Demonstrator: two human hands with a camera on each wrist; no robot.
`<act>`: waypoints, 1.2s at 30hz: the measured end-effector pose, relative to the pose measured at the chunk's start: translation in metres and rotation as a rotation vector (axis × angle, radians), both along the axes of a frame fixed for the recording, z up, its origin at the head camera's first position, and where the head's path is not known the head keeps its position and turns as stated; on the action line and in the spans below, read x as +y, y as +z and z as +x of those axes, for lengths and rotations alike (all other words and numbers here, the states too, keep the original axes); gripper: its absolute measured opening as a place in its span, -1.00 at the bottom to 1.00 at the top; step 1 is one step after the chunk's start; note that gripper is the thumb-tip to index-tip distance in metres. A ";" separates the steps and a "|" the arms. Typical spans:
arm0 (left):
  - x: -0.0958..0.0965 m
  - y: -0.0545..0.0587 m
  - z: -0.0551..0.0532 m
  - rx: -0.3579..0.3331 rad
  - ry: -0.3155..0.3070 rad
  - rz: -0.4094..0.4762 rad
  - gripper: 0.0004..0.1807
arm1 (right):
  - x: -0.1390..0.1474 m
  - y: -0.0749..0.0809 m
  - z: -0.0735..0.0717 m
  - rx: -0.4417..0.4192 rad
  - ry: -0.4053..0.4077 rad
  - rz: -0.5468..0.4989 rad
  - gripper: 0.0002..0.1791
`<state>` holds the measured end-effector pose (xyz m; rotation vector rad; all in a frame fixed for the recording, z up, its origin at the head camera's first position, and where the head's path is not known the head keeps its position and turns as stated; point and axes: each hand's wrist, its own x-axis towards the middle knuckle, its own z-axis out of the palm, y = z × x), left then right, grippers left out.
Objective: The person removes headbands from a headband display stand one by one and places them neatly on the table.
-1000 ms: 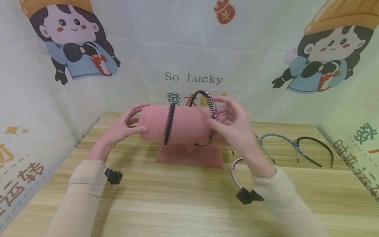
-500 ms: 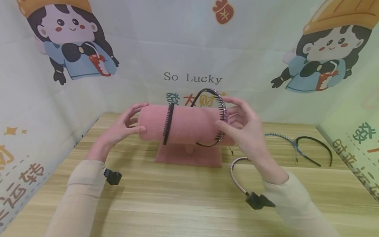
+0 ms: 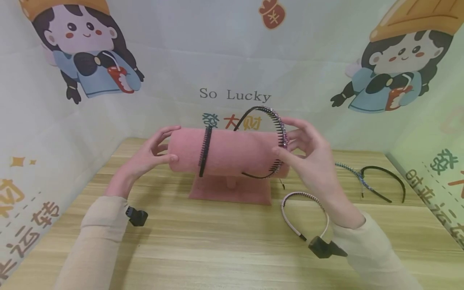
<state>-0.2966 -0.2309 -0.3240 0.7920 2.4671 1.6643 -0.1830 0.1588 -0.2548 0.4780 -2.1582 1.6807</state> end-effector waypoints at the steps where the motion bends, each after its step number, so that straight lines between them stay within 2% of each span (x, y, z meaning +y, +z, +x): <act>1: 0.000 0.000 0.000 0.001 0.002 -0.003 -0.17 | 0.001 0.000 0.001 0.000 0.005 -0.008 -0.34; 8: -0.001 0.002 0.001 0.006 -0.002 -0.013 -0.18 | 0.009 0.003 0.005 -0.005 0.039 -0.052 -0.32; 18: -0.001 0.002 0.002 -0.005 0.002 -0.014 -0.17 | 0.013 0.002 0.007 0.006 0.042 -0.023 -0.32; 36: 0.000 0.002 0.002 -0.017 0.002 -0.008 -0.17 | 0.031 -0.003 0.006 0.046 -0.107 0.165 -0.44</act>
